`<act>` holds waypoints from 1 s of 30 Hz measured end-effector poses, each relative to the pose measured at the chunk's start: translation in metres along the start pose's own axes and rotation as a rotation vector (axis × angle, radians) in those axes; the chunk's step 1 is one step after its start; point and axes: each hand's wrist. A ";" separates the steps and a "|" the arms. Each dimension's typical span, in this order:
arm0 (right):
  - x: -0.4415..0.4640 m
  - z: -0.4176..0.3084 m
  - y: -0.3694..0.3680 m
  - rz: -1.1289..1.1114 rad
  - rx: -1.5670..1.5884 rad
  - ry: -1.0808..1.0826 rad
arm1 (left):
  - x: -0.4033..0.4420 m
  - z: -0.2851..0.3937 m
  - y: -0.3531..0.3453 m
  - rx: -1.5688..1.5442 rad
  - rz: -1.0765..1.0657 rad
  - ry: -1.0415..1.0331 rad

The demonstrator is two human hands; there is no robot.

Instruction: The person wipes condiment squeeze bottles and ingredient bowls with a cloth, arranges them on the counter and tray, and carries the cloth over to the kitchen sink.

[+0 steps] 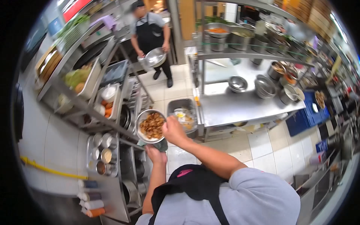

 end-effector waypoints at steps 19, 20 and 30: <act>0.055 0.283 0.253 -0.217 0.053 -0.082 | -0.007 -0.241 -0.157 0.043 -0.275 0.641; 0.064 0.274 0.265 -0.294 0.025 0.022 | 0.000 -0.245 -0.169 0.068 -0.349 0.688; 0.155 0.227 0.288 -0.714 0.201 0.564 | 0.043 -0.255 -0.187 -0.221 -0.487 0.872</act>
Point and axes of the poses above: each hand's wrist, its own x-axis towards the middle knuckle, its own y-axis out of the back of the hand, z = x × y, and after that the axes turned 10 degrees about -x, right-handed
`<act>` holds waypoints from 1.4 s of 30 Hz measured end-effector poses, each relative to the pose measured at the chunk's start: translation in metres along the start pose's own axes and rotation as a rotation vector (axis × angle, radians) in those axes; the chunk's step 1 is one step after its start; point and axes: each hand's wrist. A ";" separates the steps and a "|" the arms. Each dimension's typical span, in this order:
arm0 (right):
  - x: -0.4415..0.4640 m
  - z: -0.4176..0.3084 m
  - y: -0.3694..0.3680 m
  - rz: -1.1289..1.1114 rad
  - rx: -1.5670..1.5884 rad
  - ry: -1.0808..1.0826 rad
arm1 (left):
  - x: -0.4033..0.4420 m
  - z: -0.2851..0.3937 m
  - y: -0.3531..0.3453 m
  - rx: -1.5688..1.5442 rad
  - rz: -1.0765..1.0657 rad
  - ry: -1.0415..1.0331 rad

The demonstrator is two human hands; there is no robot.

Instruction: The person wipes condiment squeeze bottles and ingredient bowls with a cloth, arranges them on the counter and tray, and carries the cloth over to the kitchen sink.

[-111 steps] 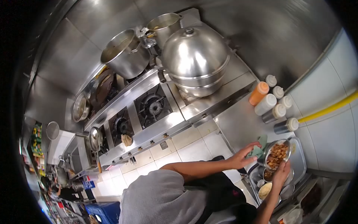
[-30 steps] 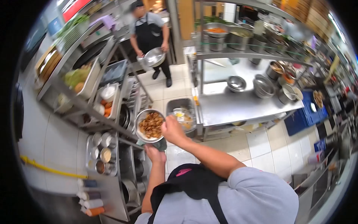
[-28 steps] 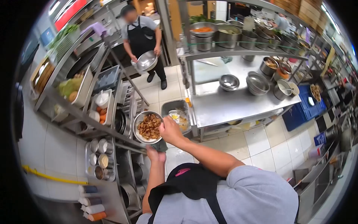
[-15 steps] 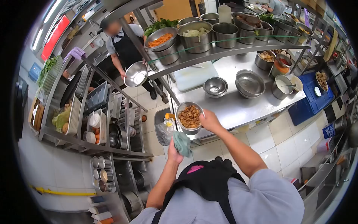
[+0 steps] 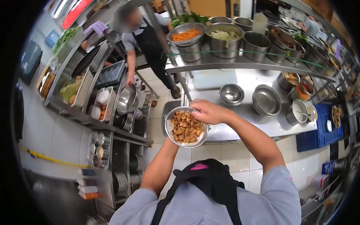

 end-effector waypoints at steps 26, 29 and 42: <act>0.309 -0.152 -0.315 0.419 0.514 -0.430 | -0.323 0.139 -0.009 1.445 1.107 -1.529; 0.330 -0.209 -0.341 0.392 0.303 -0.369 | -0.337 0.126 0.017 1.445 1.160 -1.523; 0.364 -0.271 -0.458 0.130 0.710 -0.475 | -0.495 0.163 0.052 1.023 1.105 -1.640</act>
Point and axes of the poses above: each hand's wrist, its own x-axis towards the middle knuckle, its own y-axis out of the back of the hand, z = x × y, and after that the axes turned 10 degrees about -x, right-handed
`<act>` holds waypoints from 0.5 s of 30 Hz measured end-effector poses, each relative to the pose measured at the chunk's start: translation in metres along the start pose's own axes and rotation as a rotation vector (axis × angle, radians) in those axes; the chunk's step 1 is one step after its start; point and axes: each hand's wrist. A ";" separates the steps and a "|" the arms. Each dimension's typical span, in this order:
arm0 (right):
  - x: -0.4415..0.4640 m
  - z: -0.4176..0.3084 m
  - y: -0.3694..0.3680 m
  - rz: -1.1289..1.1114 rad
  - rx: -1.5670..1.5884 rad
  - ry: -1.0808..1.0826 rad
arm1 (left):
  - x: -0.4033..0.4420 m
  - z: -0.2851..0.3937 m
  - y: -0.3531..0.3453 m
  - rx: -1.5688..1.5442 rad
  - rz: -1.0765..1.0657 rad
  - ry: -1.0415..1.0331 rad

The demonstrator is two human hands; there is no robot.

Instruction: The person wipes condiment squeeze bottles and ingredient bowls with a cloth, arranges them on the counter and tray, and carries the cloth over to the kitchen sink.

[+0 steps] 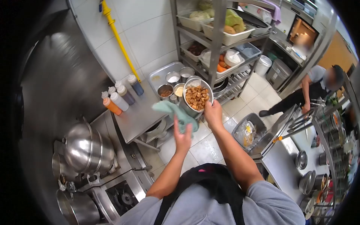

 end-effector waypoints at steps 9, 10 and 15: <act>0.025 0.007 -0.043 0.005 -0.031 0.123 | 0.061 -0.068 0.044 -0.256 0.380 0.218; 0.030 0.003 -0.044 -0.013 -0.036 0.111 | 0.061 -0.069 0.049 -0.252 0.388 0.212; 0.039 0.004 -0.068 -0.055 -0.149 0.218 | 0.073 -0.031 0.030 0.149 0.226 -0.045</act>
Point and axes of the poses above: each hand's wrist, its own x-axis towards the middle knuckle, its own y-axis out of the back of the hand, z = x × y, and after that the axes turned 10 degrees about -x, right-handed
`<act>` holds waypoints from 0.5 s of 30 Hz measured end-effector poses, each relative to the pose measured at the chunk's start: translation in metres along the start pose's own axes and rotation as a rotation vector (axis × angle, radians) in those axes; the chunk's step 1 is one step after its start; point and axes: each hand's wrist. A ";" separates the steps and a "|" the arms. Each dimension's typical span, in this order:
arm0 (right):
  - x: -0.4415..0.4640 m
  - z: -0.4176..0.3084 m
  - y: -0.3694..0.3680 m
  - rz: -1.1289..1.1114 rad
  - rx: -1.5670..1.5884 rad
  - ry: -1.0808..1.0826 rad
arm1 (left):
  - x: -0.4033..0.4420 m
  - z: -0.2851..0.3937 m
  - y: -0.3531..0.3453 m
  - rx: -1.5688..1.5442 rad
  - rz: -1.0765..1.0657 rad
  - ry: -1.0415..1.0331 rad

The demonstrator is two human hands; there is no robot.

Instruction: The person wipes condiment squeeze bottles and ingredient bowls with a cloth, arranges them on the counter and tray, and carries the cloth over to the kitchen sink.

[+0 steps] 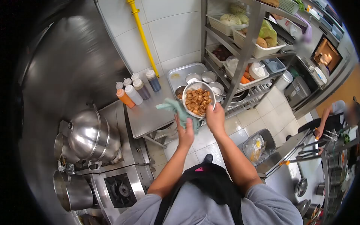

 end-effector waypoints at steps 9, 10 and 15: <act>0.047 -0.051 -0.015 0.013 -0.218 0.166 | 0.046 -0.036 -0.052 -0.294 0.432 0.278; 0.054 -0.051 -0.016 0.016 -0.142 0.119 | 0.042 -0.037 -0.060 -0.680 0.489 0.532; 0.072 -0.044 -0.016 0.002 -0.098 0.161 | 0.057 -0.009 -0.073 -1.147 0.180 0.555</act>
Point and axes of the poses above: each hand's wrist, its own x-axis towards the middle knuckle, its own y-axis out of the back of the hand, z = x × y, and after that the axes turned 10 degrees about -x, right-handed
